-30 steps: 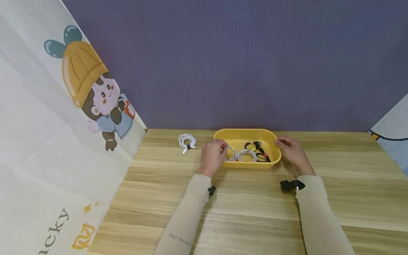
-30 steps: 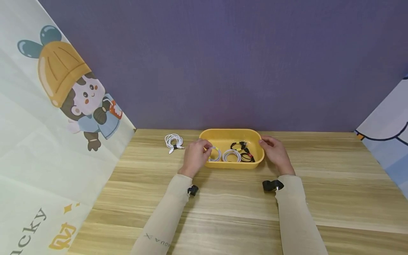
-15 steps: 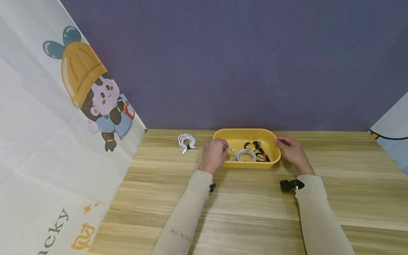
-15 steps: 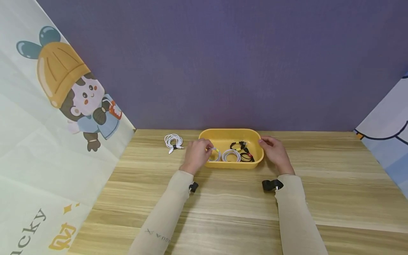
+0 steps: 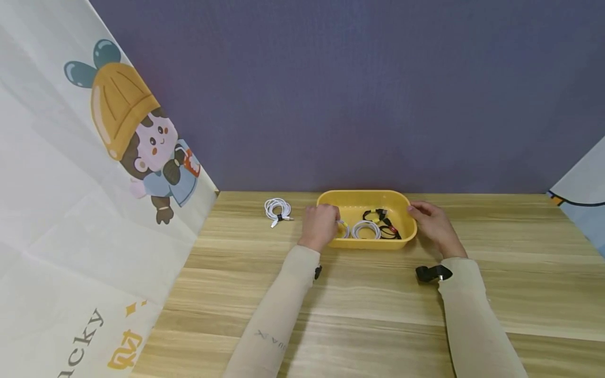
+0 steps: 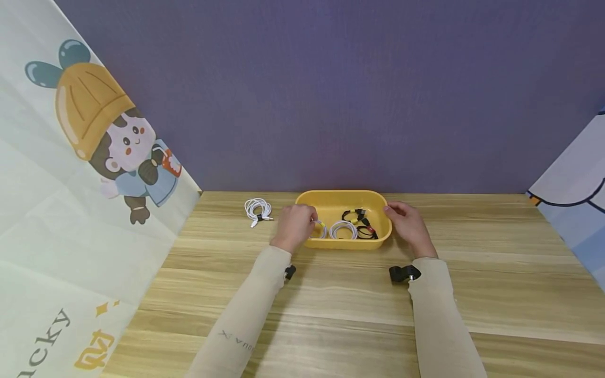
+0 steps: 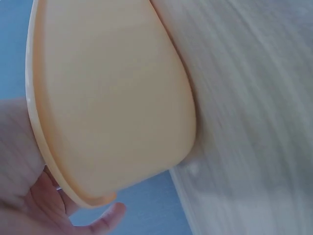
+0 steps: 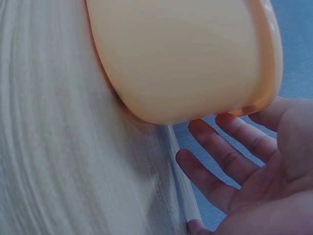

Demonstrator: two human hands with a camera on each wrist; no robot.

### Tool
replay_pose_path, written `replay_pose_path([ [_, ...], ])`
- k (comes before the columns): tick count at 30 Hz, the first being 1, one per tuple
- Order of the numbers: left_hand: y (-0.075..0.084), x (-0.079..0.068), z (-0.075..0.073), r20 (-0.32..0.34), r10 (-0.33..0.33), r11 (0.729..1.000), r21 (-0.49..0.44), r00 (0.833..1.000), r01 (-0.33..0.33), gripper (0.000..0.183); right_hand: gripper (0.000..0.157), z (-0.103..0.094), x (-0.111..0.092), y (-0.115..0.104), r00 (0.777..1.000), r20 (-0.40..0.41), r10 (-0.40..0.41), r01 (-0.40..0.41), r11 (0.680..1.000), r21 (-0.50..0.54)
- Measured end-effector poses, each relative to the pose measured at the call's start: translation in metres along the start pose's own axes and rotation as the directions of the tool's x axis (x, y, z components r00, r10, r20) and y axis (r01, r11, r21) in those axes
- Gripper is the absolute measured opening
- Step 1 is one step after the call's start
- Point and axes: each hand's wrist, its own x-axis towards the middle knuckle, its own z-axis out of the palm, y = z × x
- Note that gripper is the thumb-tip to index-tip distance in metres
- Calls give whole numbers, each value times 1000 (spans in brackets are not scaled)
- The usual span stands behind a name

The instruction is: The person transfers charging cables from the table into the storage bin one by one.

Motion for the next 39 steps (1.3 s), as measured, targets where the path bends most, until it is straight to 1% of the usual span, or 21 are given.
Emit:
replay_pose_path([
  [7,3,5,1,68,-14,999,38,998,11,12,66,0,0,0,1000,-9,0,0,1000,-11],
  [12,4,8,1,95,-1,998,61,995,-5,7,67,0,-1,0,1000,-8,-4,3,1000,-16],
  [17,4,9,0,111,3,997,74,994,-11,15,67,0,-1,0,1000,-12,0,0,1000,-17],
  [25,5,10,2,171,-14,998,63,985,3,31,68,0,-1,0,1000,-6,8,-8,1000,-15],
  [29,5,11,3,188,-21,999,50,982,11,39,67,0,-1,0,1000,-6,11,-11,1000,-11],
  [33,5,11,4,191,-28,999,31,981,23,45,66,1,-1,-1,1000,-11,15,-15,1000,-9],
  [39,5,11,4,193,-32,999,13,981,30,43,67,1,-2,0,1000,-15,13,-13,1000,-8],
])
